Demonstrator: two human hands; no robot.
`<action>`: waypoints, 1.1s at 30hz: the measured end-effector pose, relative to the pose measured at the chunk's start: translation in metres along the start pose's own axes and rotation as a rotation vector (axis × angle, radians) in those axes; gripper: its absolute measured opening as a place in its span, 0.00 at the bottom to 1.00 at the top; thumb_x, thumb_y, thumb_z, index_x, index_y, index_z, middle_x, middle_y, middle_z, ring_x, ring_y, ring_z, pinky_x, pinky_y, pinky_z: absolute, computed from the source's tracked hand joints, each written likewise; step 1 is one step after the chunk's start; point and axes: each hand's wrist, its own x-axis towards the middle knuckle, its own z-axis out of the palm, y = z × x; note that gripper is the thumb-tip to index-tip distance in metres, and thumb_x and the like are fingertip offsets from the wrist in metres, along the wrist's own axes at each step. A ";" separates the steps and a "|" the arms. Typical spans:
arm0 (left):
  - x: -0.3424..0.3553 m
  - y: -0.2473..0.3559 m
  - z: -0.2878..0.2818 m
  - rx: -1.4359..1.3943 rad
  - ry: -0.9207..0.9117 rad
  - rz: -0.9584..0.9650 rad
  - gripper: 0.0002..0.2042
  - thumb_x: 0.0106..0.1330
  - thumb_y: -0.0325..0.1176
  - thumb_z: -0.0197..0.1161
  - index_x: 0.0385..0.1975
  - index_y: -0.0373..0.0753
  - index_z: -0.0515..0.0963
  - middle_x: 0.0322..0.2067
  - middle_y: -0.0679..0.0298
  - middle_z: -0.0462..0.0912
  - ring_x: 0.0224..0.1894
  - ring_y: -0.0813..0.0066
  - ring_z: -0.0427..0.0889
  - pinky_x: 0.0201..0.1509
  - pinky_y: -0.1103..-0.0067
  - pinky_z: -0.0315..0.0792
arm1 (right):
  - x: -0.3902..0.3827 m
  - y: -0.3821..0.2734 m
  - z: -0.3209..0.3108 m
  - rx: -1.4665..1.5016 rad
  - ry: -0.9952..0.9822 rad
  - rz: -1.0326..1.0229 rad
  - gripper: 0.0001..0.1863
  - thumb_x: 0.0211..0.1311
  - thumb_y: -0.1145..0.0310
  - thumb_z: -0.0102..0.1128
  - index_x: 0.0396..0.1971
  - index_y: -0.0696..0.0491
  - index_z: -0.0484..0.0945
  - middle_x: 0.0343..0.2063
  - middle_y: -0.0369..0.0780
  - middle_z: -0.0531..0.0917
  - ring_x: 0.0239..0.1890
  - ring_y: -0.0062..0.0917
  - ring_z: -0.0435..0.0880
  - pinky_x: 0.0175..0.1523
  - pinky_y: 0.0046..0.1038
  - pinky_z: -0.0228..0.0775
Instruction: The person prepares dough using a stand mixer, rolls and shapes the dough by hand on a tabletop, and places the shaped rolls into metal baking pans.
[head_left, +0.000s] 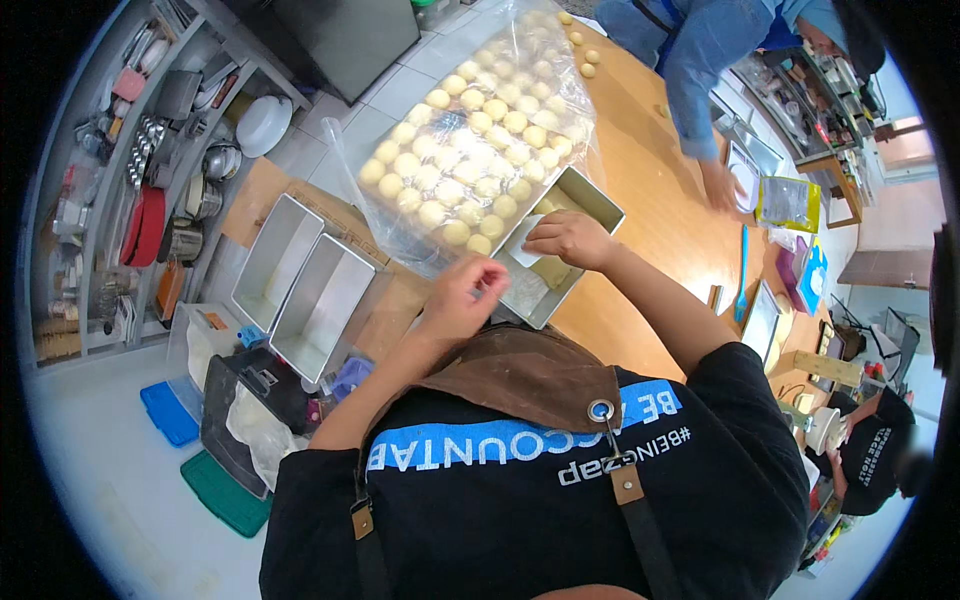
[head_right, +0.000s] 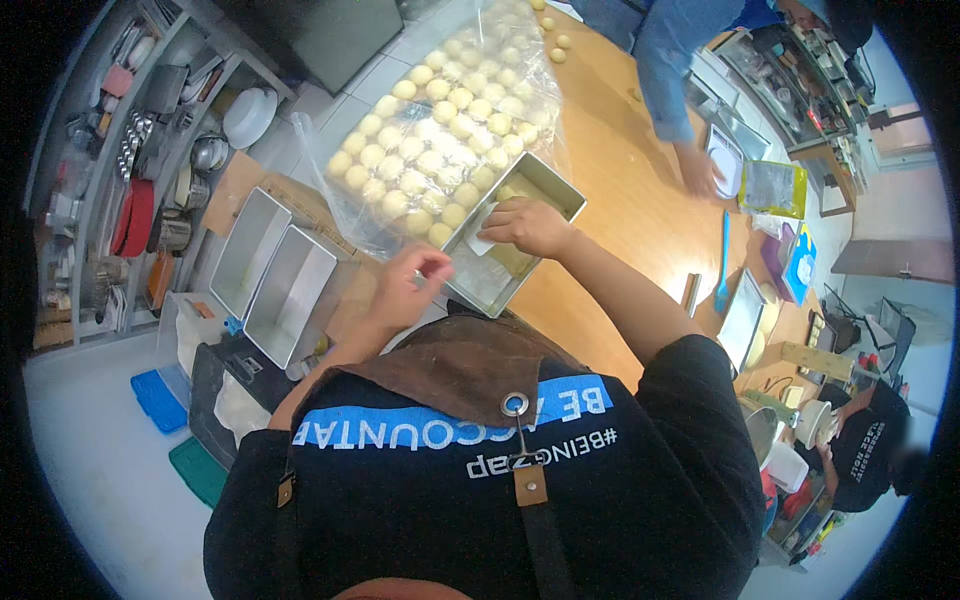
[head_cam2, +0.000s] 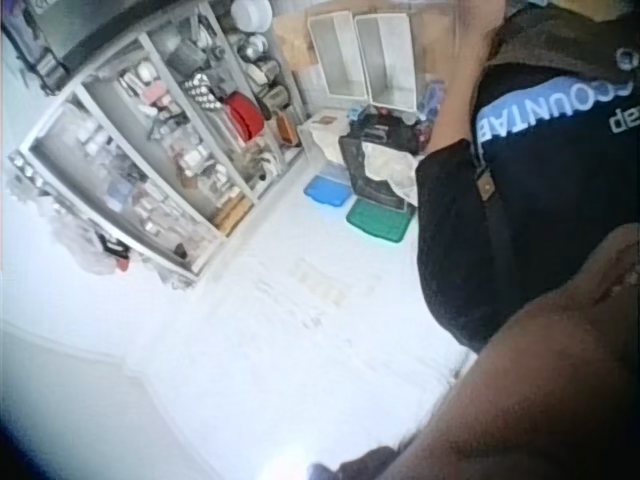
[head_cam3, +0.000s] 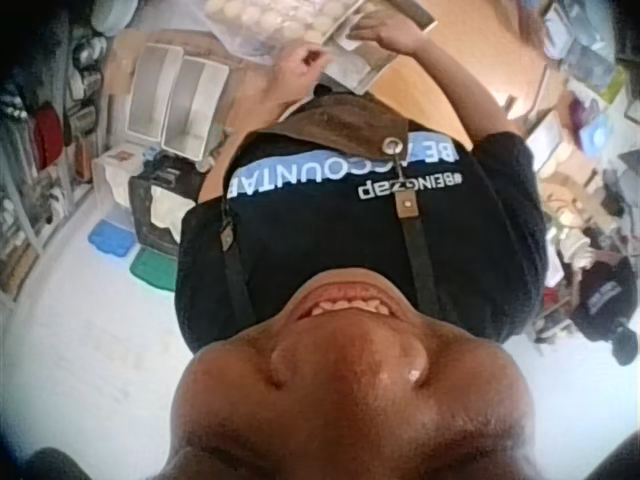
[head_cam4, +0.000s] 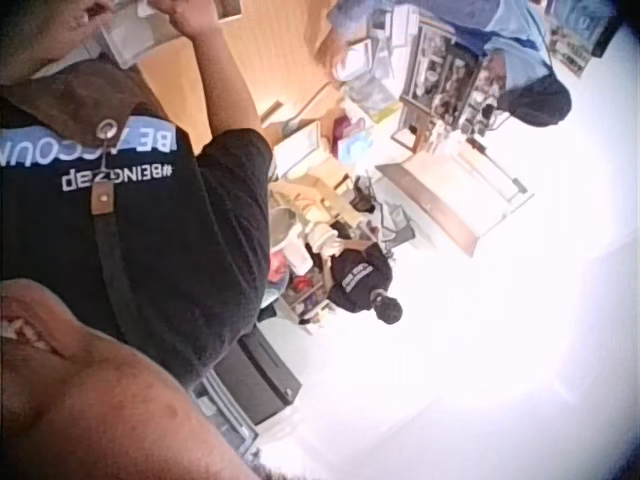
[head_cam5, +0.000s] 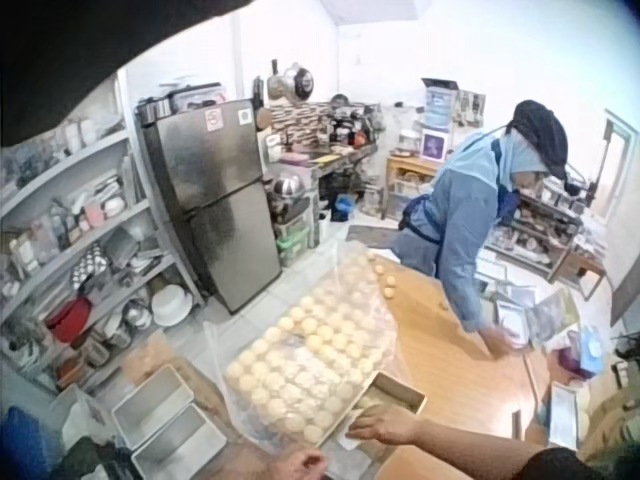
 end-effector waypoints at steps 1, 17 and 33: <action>0.000 0.000 0.007 -0.001 -0.156 -0.095 0.10 0.61 0.31 0.60 0.39 0.34 0.74 0.36 0.57 0.77 0.36 0.66 0.78 0.39 0.76 0.72 | 0.002 0.002 0.007 -0.028 0.007 0.008 0.14 0.48 0.77 0.53 0.36 0.47 0.80 0.37 0.33 0.80 0.44 0.30 0.77 0.48 0.31 0.70; 0.065 -0.079 0.150 -0.344 -0.118 -0.896 0.33 0.60 0.39 0.60 0.61 0.30 0.54 0.57 0.52 0.64 0.56 0.66 0.66 0.56 0.72 0.63 | 0.012 0.017 0.007 -0.008 -0.149 0.150 0.18 0.45 0.76 0.57 0.38 0.42 0.81 0.38 0.33 0.81 0.43 0.30 0.78 0.46 0.31 0.72; 0.054 -0.068 0.140 -0.253 0.236 -0.886 0.35 0.53 0.34 0.66 0.60 0.32 0.57 0.59 0.50 0.59 0.60 0.59 0.59 0.64 0.71 0.53 | 0.016 0.014 0.012 0.066 -0.143 0.283 0.20 0.40 0.76 0.62 0.38 0.43 0.82 0.36 0.35 0.82 0.44 0.32 0.77 0.48 0.31 0.71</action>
